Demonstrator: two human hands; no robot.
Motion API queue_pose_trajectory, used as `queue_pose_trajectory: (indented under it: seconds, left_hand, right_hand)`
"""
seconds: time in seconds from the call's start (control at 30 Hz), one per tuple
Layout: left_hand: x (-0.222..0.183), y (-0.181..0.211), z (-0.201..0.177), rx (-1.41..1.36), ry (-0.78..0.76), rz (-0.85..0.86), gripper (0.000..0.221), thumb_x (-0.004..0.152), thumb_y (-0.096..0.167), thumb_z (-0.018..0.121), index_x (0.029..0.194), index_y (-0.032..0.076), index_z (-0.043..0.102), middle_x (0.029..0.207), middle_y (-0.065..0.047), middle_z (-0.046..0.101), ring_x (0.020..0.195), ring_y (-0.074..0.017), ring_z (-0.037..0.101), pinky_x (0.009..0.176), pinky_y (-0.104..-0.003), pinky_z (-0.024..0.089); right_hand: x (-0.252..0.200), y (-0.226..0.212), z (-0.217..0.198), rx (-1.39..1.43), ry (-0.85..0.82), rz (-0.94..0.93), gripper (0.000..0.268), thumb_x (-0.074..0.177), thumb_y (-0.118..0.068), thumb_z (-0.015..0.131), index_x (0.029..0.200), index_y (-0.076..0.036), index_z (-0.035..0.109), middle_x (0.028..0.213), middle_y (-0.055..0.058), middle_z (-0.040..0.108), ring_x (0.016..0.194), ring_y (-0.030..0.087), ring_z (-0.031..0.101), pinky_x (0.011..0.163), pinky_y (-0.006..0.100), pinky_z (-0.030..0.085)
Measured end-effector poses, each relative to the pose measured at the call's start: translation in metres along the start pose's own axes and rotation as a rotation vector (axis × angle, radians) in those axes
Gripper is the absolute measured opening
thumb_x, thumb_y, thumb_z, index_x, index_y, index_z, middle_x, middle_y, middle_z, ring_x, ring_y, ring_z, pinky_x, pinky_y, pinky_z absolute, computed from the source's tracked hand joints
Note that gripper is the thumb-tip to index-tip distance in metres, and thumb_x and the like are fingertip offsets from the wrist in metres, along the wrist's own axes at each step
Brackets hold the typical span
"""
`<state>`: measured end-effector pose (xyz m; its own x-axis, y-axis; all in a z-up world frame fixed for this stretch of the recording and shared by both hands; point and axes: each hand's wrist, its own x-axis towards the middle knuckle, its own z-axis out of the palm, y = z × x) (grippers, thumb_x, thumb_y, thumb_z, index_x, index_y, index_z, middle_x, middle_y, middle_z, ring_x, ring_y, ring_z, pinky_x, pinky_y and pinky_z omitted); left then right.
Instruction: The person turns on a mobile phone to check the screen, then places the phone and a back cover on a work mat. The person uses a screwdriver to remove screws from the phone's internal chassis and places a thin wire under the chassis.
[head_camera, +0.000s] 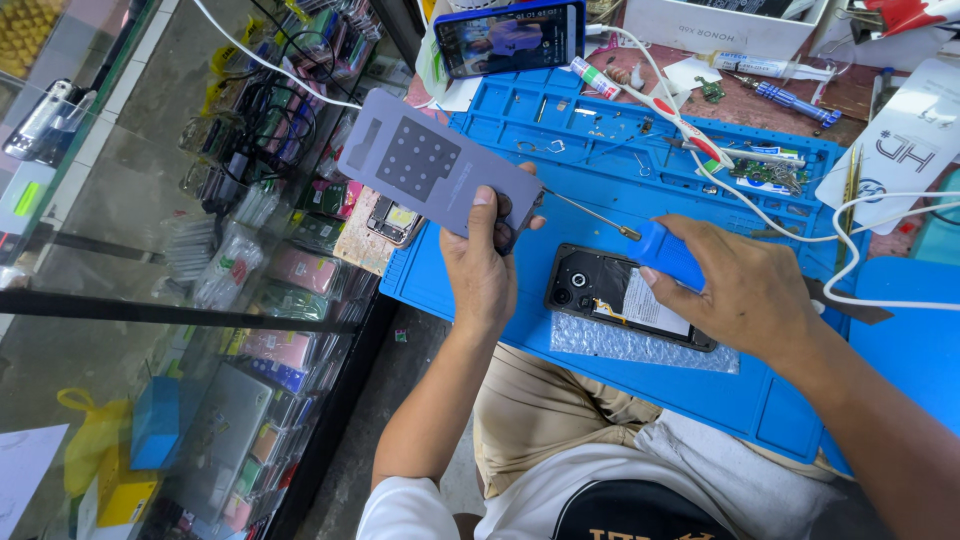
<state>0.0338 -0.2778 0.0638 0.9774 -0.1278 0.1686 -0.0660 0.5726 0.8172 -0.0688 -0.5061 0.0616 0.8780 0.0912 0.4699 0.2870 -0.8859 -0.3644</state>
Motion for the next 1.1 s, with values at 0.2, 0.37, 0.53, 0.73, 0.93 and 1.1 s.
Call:
queue_pose_trajectory:
  seconds: [0.2, 0.37, 0.53, 0.73, 0.93, 1.1]
  left_hand:
    - [0.001, 0.001, 0.0, 0.019, 0.034, 0.012, 0.029, 0.11, 0.025, 0.054, 0.117, -0.003, 0.058, 0.121, -0.023, 0.069, 0.096, -0.0195, 0.069, 0.078, -0.036, 0.062]
    - [0.003, -0.003, -0.005, 0.027, 0.026, 0.045, 0.028, 0.113, 0.024, 0.055, 0.117, -0.003, 0.059, 0.125, -0.024, 0.07, 0.089, -0.0166, 0.063, 0.073, -0.034, 0.059]
    - [0.004, 0.0, -0.006, 0.044, 0.036, 0.01, 0.029, 0.108, 0.026, 0.055, 0.118, 0.0, 0.06, 0.121, -0.02, 0.07, 0.094, -0.0163, 0.069, 0.073, -0.034, 0.06]
    - [0.002, -0.008, -0.012, 0.078, -0.01, 0.049, 0.031, 0.112, 0.027, 0.056, 0.117, -0.002, 0.063, 0.122, -0.02, 0.071, 0.083, -0.0123, 0.06, 0.073, -0.032, 0.058]
    - [0.002, -0.006, -0.011, 0.102, -0.026, 0.063, 0.032, 0.113, 0.026, 0.054, 0.117, -0.004, 0.064, 0.122, -0.021, 0.072, 0.084, -0.0154, 0.066, 0.076, -0.031, 0.059]
    - [0.0, -0.002, -0.007, 0.077, -0.028, 0.026, 0.032, 0.111, 0.025, 0.052, 0.119, -0.004, 0.062, 0.121, -0.021, 0.072, 0.094, -0.0181, 0.07, 0.078, -0.032, 0.06]
  right_hand:
    - [0.0, 0.001, 0.0, 0.0, 0.016, -0.039, 0.048, 0.086, -0.031, 0.08, 0.123, -0.004, 0.066, 0.101, 0.014, 0.075, 0.076, 0.027, 0.074, 0.061, 0.039, 0.057]
    - [0.0, -0.002, -0.001, -0.045, 0.005, -0.045, 0.048, 0.085, -0.032, 0.081, 0.122, -0.005, 0.067, 0.1, 0.013, 0.075, 0.076, 0.027, 0.074, 0.061, 0.039, 0.057]
    - [0.001, -0.004, -0.002, -0.05, -0.004, -0.05, 0.046, 0.085, -0.031, 0.08, 0.121, -0.005, 0.068, 0.098, 0.011, 0.075, 0.077, 0.026, 0.074, 0.062, 0.039, 0.057]
    - [0.002, -0.004, -0.001, -0.068, -0.006, -0.043, 0.047, 0.086, -0.033, 0.079, 0.122, -0.005, 0.068, 0.1, 0.012, 0.075, 0.078, 0.027, 0.074, 0.062, 0.039, 0.057]
    - [0.001, -0.005, -0.003, -0.06, -0.016, -0.04, 0.048, 0.085, -0.032, 0.079, 0.124, -0.006, 0.069, 0.1, 0.012, 0.075, 0.079, 0.028, 0.074, 0.065, 0.041, 0.057]
    - [0.0, -0.004, 0.0, -0.066, -0.015, -0.033, 0.047, 0.085, -0.03, 0.079, 0.124, -0.006, 0.069, 0.1, 0.012, 0.075, 0.079, 0.028, 0.073, 0.066, 0.041, 0.057]
